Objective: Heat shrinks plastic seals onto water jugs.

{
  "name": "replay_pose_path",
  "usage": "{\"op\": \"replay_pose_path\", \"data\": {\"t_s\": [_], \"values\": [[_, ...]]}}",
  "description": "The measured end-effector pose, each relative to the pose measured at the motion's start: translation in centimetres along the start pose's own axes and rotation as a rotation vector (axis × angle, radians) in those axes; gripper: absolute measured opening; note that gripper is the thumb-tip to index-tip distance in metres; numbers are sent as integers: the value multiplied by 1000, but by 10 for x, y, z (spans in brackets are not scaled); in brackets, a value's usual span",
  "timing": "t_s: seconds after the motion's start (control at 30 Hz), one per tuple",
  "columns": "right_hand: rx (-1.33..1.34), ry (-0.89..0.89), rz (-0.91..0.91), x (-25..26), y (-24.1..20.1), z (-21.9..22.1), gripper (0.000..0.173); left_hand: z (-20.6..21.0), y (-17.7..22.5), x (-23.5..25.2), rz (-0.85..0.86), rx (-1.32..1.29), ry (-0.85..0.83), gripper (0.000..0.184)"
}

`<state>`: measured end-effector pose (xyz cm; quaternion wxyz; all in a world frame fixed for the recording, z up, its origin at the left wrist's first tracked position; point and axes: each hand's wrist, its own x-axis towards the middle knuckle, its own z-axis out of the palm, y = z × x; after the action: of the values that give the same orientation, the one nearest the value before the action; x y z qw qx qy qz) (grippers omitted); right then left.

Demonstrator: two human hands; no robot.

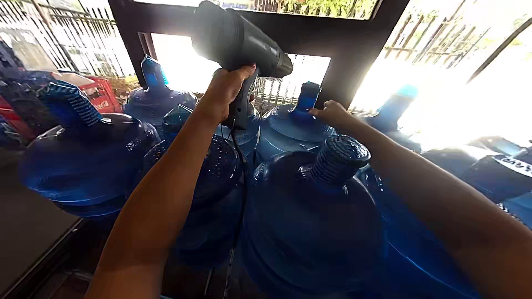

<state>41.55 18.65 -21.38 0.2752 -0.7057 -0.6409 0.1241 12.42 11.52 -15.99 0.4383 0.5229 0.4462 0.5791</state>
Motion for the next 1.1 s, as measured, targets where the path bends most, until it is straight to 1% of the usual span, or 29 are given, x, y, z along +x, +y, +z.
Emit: {"op": "replay_pose_path", "data": {"t_s": [0.03,0.07,0.1,0.13,0.17,0.23,0.3,0.33,0.4,0.43,0.47,0.53,0.6,0.67,0.73,0.8,0.83,0.9,0.93,1.0,1.07,1.1], "values": [[135,19,79,-1,-20,14,71,0,1,-1,30,-33,20,31],[253,80,149,2,-37,28,80,0,-1,-1,56,-57,35,30],[331,157,209,9,-49,40,90,0,-2,0,79,-67,40,30],[353,242,253,17,-57,49,94,0,-4,1,101,-68,44,31],[337,319,263,24,-59,53,92,0,-7,3,116,-67,50,31],[256,365,189,34,-49,51,84,-1,-8,7,116,-53,46,34],[239,313,48,45,-30,42,76,-2,-6,5,116,-39,35,35],[258,265,-51,49,-20,37,71,-2,-6,4,121,-39,31,35],[339,139,-278,53,-2,28,55,-1,-4,2,127,-59,32,36],[372,57,-351,52,0,22,46,-2,-3,1,131,-67,29,37],[394,-23,-387,53,1,16,38,-3,-3,1,134,-68,34,37],[415,-150,-399,59,7,8,27,-4,-3,1,129,-58,36,34],[432,-233,-379,62,10,2,24,-4,-2,2,111,-49,24,33],[411,-251,-375,53,3,-2,25,-5,-1,1,65,-45,-9,35],[253,-254,-398,44,-2,-8,33,-4,-1,0,3,-24,-42,34],[22,-257,-407,52,8,-15,54,-3,-3,2,-55,7,-78,34],[-74,-245,-391,63,24,-16,65,-3,-5,3,-72,17,-101,34],[-173,-227,-341,74,56,-22,88,-2,-7,4,-89,22,-132,33],[-177,-222,-296,65,62,-26,91,-2,-7,5,-99,30,-141,33],[-175,-170,-210,38,62,-32,79,-3,-7,4,-123,49,-154,33],[-164,-70,-172,21,65,-34,62,-3,-6,4,-151,78,-151,33],[-170,-35,-155,17,67,-35,57,-4,-7,5,-168,96,-151,34]]}}
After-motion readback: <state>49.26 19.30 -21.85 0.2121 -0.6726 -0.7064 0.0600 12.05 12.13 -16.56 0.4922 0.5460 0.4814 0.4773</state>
